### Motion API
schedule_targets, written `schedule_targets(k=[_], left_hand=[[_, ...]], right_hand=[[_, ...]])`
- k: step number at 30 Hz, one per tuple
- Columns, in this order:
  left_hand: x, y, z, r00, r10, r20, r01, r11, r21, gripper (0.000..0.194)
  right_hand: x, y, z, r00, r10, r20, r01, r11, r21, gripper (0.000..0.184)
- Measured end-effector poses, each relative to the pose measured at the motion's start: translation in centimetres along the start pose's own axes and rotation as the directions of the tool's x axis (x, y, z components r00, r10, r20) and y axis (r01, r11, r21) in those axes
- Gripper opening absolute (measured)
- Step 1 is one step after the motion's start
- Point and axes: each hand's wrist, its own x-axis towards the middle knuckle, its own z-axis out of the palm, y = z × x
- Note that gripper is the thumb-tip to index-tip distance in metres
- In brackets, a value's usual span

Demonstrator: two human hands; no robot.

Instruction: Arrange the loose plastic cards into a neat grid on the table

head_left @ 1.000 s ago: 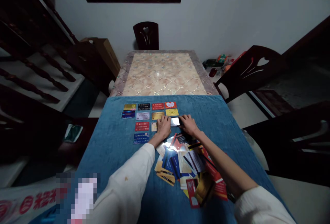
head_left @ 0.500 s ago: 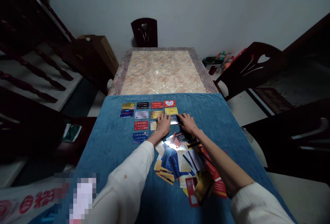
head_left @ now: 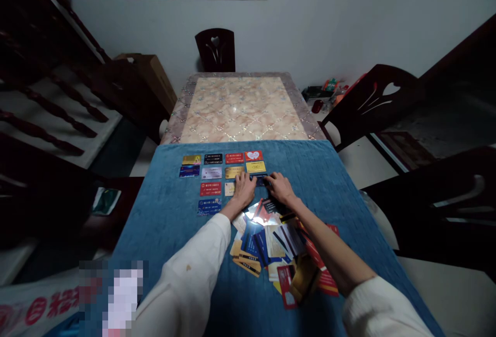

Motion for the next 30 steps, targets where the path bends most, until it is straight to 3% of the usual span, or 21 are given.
schedule_targets(k=[10, 15, 25, 30], left_hand=[[0.1, 0.2, -0.4, 1.000, 0.004, -0.001, -0.004, 1.000, -0.003, 0.032], [-0.7, 0.2, -0.6, 1.000, 0.018, -0.023, -0.018, 1.000, -0.013, 0.042], [-4.9, 2.3, -0.9, 0.997, 0.074, -0.025, -0.077, 0.991, -0.106, 0.036], [-6.8, 3.9, -0.7, 0.997, 0.079, 0.006, -0.078, 0.991, -0.109, 0.038]], right_hand=[[-0.2, -0.2, -0.2, 0.999, 0.027, 0.020, -0.027, 1.000, 0.006, 0.044], [-1.2, 0.5, -0.2, 1.000, 0.018, 0.007, -0.018, 1.000, 0.008, 0.051], [-6.0, 2.8, 0.2, 0.997, -0.062, -0.040, 0.063, 0.998, 0.029, 0.041], [-7.6, 2.9, 0.3, 0.997, -0.071, -0.020, 0.071, 0.997, 0.010, 0.047]])
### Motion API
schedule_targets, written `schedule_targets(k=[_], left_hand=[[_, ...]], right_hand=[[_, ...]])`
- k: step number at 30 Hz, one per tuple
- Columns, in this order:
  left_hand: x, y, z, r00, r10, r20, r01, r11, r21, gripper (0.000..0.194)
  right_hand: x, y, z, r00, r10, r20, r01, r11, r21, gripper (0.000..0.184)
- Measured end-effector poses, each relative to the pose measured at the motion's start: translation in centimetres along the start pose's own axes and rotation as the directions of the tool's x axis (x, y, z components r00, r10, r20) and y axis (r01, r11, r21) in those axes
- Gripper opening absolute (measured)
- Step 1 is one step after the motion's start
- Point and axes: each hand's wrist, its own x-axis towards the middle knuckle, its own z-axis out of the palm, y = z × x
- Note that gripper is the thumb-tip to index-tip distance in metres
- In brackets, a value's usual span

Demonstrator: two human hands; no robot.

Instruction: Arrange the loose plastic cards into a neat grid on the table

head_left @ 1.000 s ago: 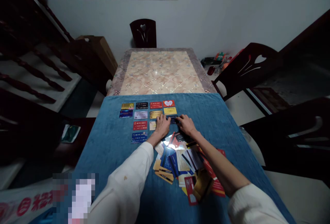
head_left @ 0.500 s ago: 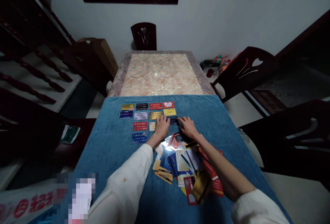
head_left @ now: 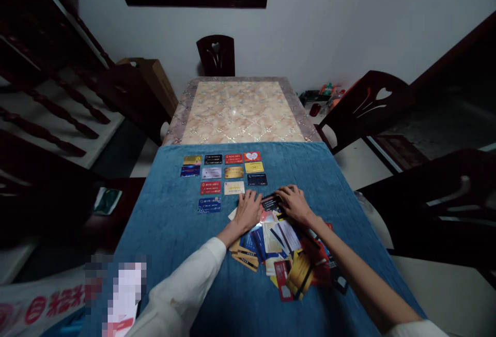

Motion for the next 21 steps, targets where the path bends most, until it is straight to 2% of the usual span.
schedule_targets(k=[8, 21], left_hand=[[0.1, 1.1, 0.7, 0.999, -0.037, 0.031, 0.037, 0.999, 0.004, 0.055], [0.4, 1.8, 1.0, 0.995, -0.084, 0.045, 0.086, 0.996, -0.033, 0.042]], right_hand=[[-0.1, -0.8, 0.2, 0.998, 0.012, 0.066, -0.008, 0.998, -0.057, 0.059], [0.1, -1.3, -0.2, 0.994, -0.003, 0.106, 0.008, 0.999, -0.053, 0.056]])
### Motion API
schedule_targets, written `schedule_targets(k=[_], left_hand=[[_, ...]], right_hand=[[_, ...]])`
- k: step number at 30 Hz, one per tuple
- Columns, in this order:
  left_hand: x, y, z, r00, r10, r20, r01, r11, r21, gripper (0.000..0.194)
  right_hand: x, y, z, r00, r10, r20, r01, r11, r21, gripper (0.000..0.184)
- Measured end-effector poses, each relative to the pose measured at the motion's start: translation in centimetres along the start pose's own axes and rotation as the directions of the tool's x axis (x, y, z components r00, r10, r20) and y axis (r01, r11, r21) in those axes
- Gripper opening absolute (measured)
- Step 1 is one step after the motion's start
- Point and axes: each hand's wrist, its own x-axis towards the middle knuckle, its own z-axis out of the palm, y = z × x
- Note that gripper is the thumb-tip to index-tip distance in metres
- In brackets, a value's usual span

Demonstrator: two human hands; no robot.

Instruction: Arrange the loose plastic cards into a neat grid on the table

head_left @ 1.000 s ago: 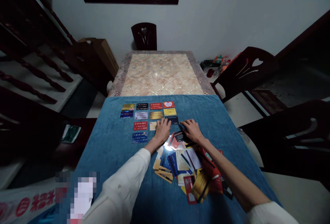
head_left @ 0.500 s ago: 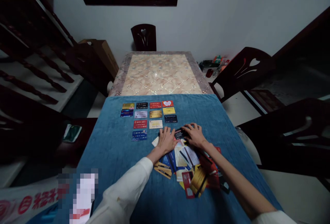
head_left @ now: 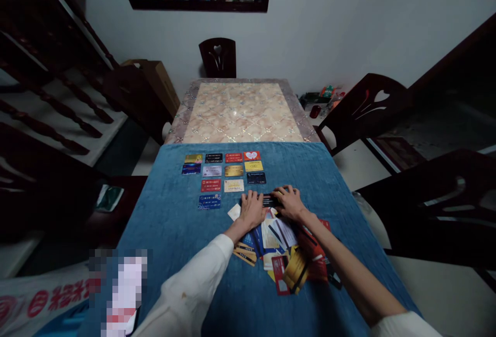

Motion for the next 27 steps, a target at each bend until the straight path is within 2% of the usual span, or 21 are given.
schedule_targets(k=[6, 11, 16, 23, 27], left_hand=[[-0.1, -0.3, -0.1, 1.000, 0.010, 0.021, -0.010, 1.000, -0.002, 0.033], [-0.3, -0.5, -0.1, 1.000, 0.002, 0.029, -0.002, 1.000, -0.024, 0.033], [-0.1, -0.9, 0.0, 0.993, 0.111, 0.031, -0.110, 0.993, -0.029, 0.028], [0.1, -1.3, -0.2, 0.953, 0.302, 0.039, -0.304, 0.941, 0.151, 0.028], [0.2, -1.8, -0.5, 0.930, 0.364, 0.044, -0.365, 0.910, 0.197, 0.030]], right_hand=[[0.3, -0.6, -0.3, 0.999, -0.039, 0.022, 0.040, 0.999, -0.011, 0.054], [0.5, -0.7, -0.5, 0.996, -0.074, 0.058, 0.076, 0.996, -0.038, 0.052], [0.7, -0.7, -0.4, 0.994, -0.084, 0.074, 0.088, 0.995, -0.049, 0.051], [0.6, -0.7, -0.7, 0.992, -0.095, 0.088, 0.099, 0.994, -0.042, 0.052], [0.2, -0.5, -0.7, 0.993, -0.089, 0.075, 0.089, 0.996, 0.001, 0.049]])
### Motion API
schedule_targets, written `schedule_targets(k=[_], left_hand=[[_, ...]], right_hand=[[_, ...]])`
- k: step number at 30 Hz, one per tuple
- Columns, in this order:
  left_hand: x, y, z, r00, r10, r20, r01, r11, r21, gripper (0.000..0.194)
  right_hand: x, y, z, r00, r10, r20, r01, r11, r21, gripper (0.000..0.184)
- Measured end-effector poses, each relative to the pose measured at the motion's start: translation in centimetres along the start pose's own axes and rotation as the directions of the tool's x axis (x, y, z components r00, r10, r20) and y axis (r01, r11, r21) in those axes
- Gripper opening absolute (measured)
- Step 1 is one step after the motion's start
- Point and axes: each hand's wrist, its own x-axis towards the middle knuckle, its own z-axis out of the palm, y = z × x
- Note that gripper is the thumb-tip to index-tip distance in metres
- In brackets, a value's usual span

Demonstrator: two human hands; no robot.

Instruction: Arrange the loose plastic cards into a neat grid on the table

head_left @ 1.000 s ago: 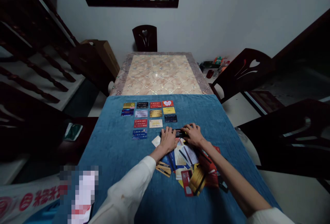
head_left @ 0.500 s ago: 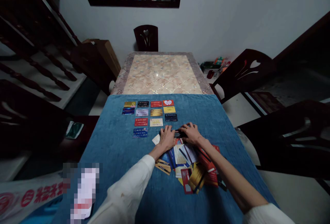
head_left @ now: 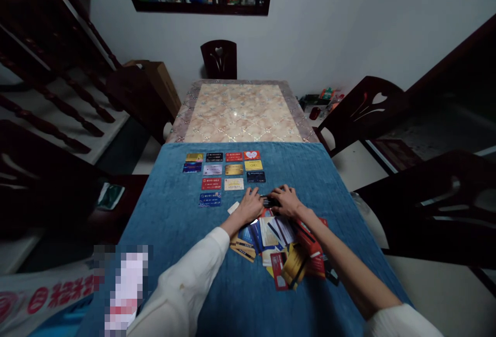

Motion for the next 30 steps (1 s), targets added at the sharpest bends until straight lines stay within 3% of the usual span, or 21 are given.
schedule_targets(k=[6, 11, 17, 22, 26, 30], left_hand=[[-0.6, -0.6, -0.4, 0.999, -0.003, -0.041, 0.003, 1.000, -0.014, 0.029], [-0.7, -1.3, -0.2, 0.995, -0.019, -0.102, 0.010, 0.996, -0.088, 0.027], [-1.0, -2.0, 0.3, 0.981, -0.061, -0.187, 0.023, 0.979, -0.202, 0.020], [-1.4, -2.0, 0.7, 0.954, -0.182, -0.236, 0.085, 0.925, -0.370, 0.022], [-1.8, -1.9, 1.0, 0.940, -0.224, -0.257, 0.090, 0.889, -0.448, 0.023], [-2.2, -1.8, 1.2, 0.930, -0.269, -0.250, 0.099, 0.839, -0.535, 0.023]], right_hand=[[-0.7, 0.1, 0.5, 0.998, 0.030, -0.053, -0.027, 0.998, 0.055, 0.041], [-0.8, 0.1, 1.2, 0.980, 0.085, -0.179, -0.060, 0.988, 0.140, 0.029], [-0.8, -0.3, 2.2, 0.912, 0.184, -0.367, -0.070, 0.951, 0.301, 0.017], [-0.4, -0.6, 2.9, 0.842, 0.269, -0.468, -0.011, 0.875, 0.483, 0.016], [-0.1, -1.0, 2.5, 0.810, 0.255, -0.529, 0.064, 0.857, 0.511, 0.018], [-0.2, -1.6, 1.3, 0.811, 0.187, -0.555, 0.085, 0.900, 0.428, 0.018]])
